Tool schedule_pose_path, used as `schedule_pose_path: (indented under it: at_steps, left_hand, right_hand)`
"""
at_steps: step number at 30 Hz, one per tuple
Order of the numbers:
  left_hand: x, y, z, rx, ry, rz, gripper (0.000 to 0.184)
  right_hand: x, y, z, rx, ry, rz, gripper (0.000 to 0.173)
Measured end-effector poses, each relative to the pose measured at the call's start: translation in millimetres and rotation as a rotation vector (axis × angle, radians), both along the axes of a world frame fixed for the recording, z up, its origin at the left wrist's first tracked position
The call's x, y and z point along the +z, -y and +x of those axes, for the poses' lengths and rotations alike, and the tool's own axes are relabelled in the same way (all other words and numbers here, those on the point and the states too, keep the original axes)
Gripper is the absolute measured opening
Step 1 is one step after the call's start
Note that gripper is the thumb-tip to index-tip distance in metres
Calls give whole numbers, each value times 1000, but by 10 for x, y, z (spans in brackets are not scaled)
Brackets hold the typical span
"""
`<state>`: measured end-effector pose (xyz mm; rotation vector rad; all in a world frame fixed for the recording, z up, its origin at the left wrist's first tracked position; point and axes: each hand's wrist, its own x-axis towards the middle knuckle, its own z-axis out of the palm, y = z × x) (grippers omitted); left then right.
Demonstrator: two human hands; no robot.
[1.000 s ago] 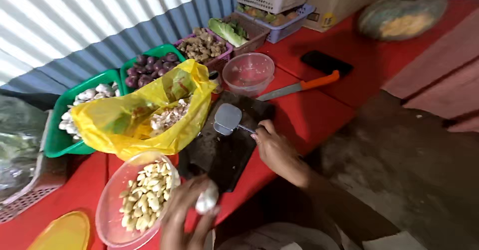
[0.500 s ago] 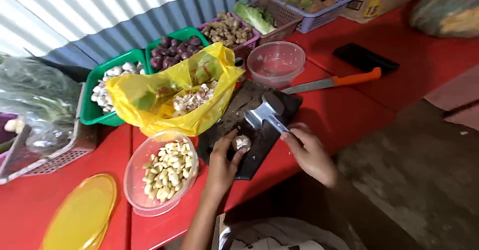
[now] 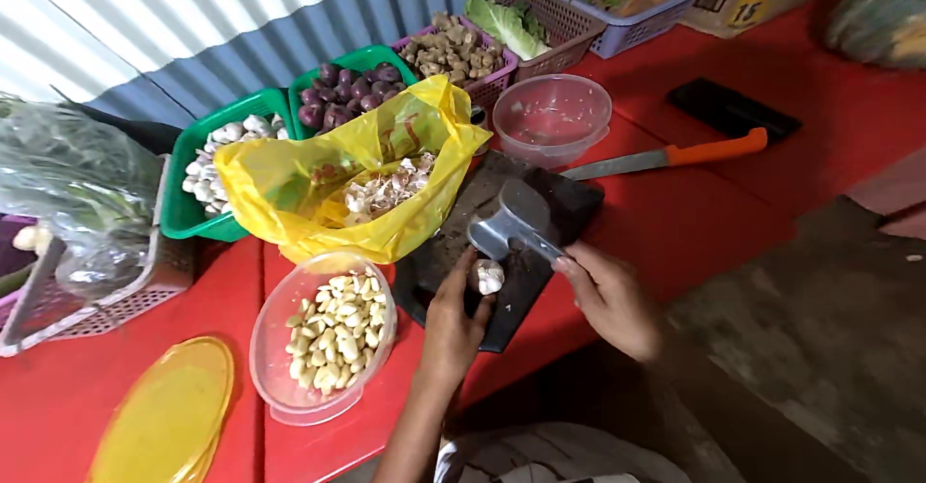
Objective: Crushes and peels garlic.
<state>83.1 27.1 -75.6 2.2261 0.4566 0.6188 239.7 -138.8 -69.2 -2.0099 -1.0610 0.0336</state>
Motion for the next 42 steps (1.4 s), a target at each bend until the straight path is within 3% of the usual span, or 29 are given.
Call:
schedule_pose_path:
  at_steps: [3, 5, 9, 11, 14, 17, 19, 21, 24, 29, 31, 32, 33, 35, 37, 40, 42]
  left_hand:
    - [3, 27, -14, -1, -31, 2, 71]
    - [1, 18, -55, 12, 1, -16, 66]
    - [-42, 4, -134, 57, 88, -53, 57]
    - [-46, 7, -135, 49, 102, -48, 57]
    - [-58, 32, -84, 21, 78, 22, 53]
    - [-44, 50, -20, 13, 2, 128, 40]
    - [-22, 48, 13, 3, -31, 141, 38]
    - [-20, 58, 28, -4, -32, 114, 44]
    - [-32, 48, -27, 34, 30, 45, 54]
    - [-7, 57, -146, 155, 318, -273, 56]
    - [28, 107, -134, 220, 417, -374, 62]
    - [44, 130, -115, 240, 427, -382, 66]
    - [60, 154, -89, 247, 411, -366, 70]
    - [78, 225, 12, 232, 348, -316, 72]
    - [66, 312, 187, 223, 288, -331, 71]
    - [10, 377, 356, 201, 251, -500, 66]
    - [11, 370, 351, 180, 289, -569, 67]
  right_hand:
    - [39, 220, 8, 77, 3, -155, 42]
    - [137, 279, 42, 96, 5, -213, 42]
    - [509, 263, 74, 76, 18, -36, 35]
    - [687, 243, 100, 170, -228, 29, 29]
    - [780, 238, 140, 281, -838, -11, 38]
    - [665, 226, 138, 234, -1055, -63, 40]
    - [588, 223, 113, 177, -967, -102, 29]
    - [536, 240, 85, 142, -736, -212, 20]
    - [515, 270, 7, 97, -384, -281, 28]
    - [691, 262, -123, 12, 154, 262, 30]
    - [658, 252, -166, -12, 290, 229, 34]
    - [547, 258, -201, -18, 361, 87, 36]
    - [405, 240, -233, -4, 376, -100, 38]
    - [349, 189, -239, 70, 176, -533, 43]
    - [463, 133, -203, 106, 113, -702, 45]
    - [546, 94, -207, 154, 9, -701, 43]
    - [506, 133, -40, 203, -334, -541, 37]
